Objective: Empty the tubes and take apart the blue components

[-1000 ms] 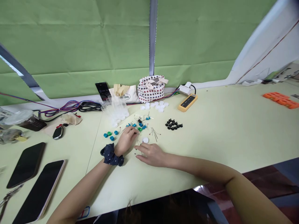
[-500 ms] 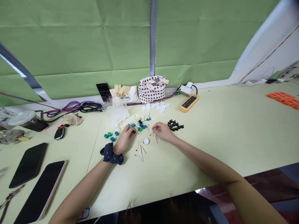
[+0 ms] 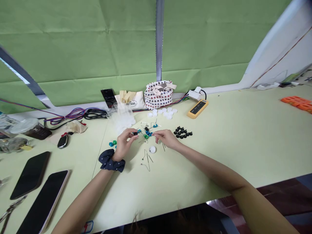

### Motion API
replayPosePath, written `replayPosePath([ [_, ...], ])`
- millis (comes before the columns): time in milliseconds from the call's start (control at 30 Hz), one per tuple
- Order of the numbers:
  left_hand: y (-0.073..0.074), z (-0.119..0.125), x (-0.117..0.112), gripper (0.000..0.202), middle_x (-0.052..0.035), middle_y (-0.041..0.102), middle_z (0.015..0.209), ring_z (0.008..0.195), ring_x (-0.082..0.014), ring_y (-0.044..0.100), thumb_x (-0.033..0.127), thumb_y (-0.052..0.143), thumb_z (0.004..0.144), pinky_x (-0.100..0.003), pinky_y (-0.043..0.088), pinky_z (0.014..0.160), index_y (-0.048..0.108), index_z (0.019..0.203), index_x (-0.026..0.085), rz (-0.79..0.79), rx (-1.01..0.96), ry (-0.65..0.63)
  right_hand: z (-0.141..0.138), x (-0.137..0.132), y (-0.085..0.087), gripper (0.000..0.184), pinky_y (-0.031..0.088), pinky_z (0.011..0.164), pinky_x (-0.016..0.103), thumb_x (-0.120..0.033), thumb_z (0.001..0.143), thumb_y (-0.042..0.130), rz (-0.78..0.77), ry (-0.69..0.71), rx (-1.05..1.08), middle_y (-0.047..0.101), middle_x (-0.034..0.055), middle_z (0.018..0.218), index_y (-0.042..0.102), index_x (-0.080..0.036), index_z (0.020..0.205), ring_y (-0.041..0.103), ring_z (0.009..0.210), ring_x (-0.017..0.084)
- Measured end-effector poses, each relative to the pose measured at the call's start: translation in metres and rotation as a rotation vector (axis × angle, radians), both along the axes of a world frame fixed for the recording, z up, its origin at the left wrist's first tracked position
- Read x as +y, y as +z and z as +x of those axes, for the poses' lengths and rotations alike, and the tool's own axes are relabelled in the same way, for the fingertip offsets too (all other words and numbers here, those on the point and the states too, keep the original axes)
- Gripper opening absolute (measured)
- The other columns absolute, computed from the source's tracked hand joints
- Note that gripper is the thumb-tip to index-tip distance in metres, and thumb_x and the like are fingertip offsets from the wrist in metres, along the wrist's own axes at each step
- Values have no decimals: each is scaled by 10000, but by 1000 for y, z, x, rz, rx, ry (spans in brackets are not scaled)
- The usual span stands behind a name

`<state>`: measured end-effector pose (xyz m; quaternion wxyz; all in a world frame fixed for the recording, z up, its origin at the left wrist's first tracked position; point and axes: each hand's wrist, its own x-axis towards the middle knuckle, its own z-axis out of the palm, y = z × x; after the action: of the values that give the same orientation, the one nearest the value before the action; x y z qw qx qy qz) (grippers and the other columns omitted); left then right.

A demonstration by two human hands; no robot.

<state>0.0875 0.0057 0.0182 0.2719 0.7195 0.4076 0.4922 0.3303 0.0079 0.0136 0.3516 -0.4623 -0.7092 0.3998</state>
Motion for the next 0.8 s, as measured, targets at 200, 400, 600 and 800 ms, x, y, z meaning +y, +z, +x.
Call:
replayPosePath([
  [200, 7, 7, -14, 207, -72, 533, 1133, 873, -177, 669, 269, 655, 787, -400, 510, 879, 501, 897, 183, -174, -421, -26, -2, -5, 6, 278, 443, 573, 230, -317, 862, 471, -48, 59, 72, 707, 69, 800, 669, -130, 807, 567, 626, 119],
  [400, 4, 10, -19, 165, -55, 559, 1071, 823, -179, 678, 264, 638, 797, -391, 529, 818, 513, 867, 182, -302, -466, -73, -11, -15, 13, 242, 427, 614, 225, -291, 882, 457, -107, 164, 120, 705, 69, 823, 635, -132, 922, 580, 671, 112],
  [600, 1, 11, -19, 214, -132, 607, 1176, 853, -197, 671, 324, 619, 806, -411, 499, 872, 572, 925, 152, -407, -534, -78, -21, -22, 15, 330, 409, 456, 212, -405, 801, 575, -240, 182, 209, 673, 71, 786, 688, -105, 882, 495, 457, 66],
  [800, 0, 20, -23, 226, -130, 658, 1124, 1067, -243, 619, 323, 555, 866, -497, 402, 1000, 529, 1036, 178, -510, -603, -244, -25, -24, 16, 354, 347, 353, 191, -464, 719, 655, -247, 131, 238, 633, 21, 587, 699, -114, 746, 416, 344, 45],
])
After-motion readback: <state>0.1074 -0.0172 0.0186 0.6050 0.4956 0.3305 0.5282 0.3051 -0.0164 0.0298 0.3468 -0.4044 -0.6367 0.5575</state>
